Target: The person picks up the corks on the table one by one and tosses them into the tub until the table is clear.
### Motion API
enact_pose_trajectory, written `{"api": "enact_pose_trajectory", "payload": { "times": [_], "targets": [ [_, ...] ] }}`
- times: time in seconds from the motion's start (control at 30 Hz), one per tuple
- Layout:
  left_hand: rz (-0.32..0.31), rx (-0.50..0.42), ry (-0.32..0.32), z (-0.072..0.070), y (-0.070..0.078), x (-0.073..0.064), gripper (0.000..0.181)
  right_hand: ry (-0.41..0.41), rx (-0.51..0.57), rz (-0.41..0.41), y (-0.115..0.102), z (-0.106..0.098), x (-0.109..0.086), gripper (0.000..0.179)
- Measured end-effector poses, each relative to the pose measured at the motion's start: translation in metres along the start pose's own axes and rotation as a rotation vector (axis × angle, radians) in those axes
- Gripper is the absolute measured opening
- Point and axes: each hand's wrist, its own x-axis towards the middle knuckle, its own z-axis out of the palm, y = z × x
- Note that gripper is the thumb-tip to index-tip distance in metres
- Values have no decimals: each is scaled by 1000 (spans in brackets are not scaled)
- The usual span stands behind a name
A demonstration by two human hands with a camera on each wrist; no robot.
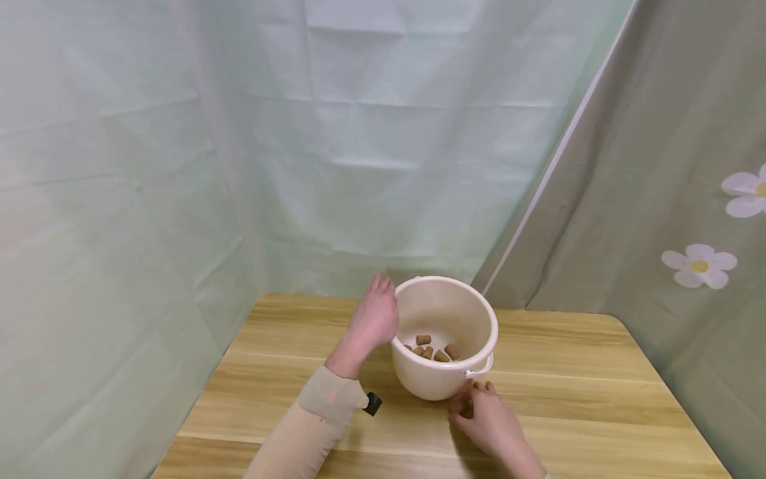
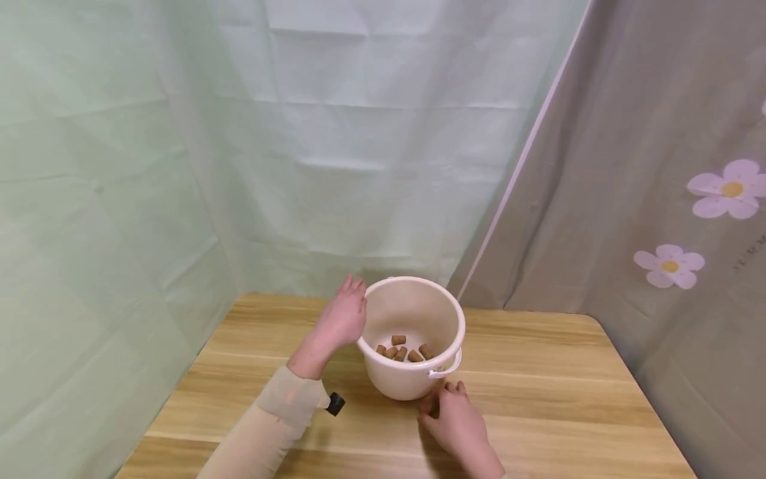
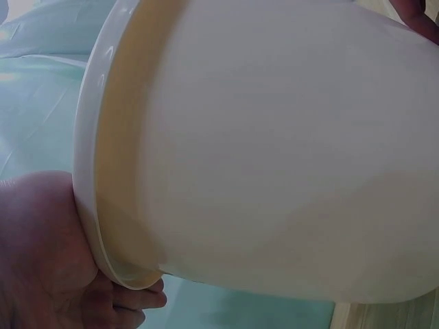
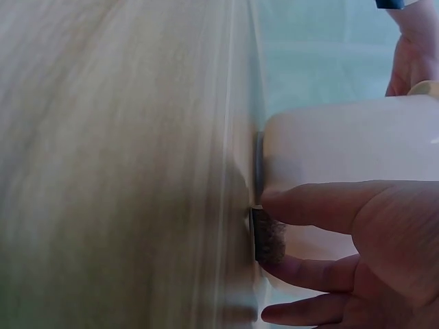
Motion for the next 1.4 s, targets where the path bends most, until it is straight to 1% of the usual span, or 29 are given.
{"api": "enact_pose_trajectory", "payload": {
  "times": [0.23,0.5,0.7,0.87,1.07,1.4],
  "targets": [
    [-16,-33,6,-4,2,0,47,-12,14,15,-2,-4,1,22],
    [4,-20,5,-5,2,2,46,-7,21,26,-1,-12,1,21],
    [-3,-30,-2,-5,2,2,47,-14,40,81,4,-18,-5,22],
    [-2,-28,-4,-5,1,2,47,-12,52,114,8,-23,-8,27],
    [-4,-24,-11,-4,0,3,47,-13,48,124,12,-26,-8,31],
    [-9,-22,-8,-2,-1,1,47,-10,51,137,15,-29,-11,31]
  ]
}}
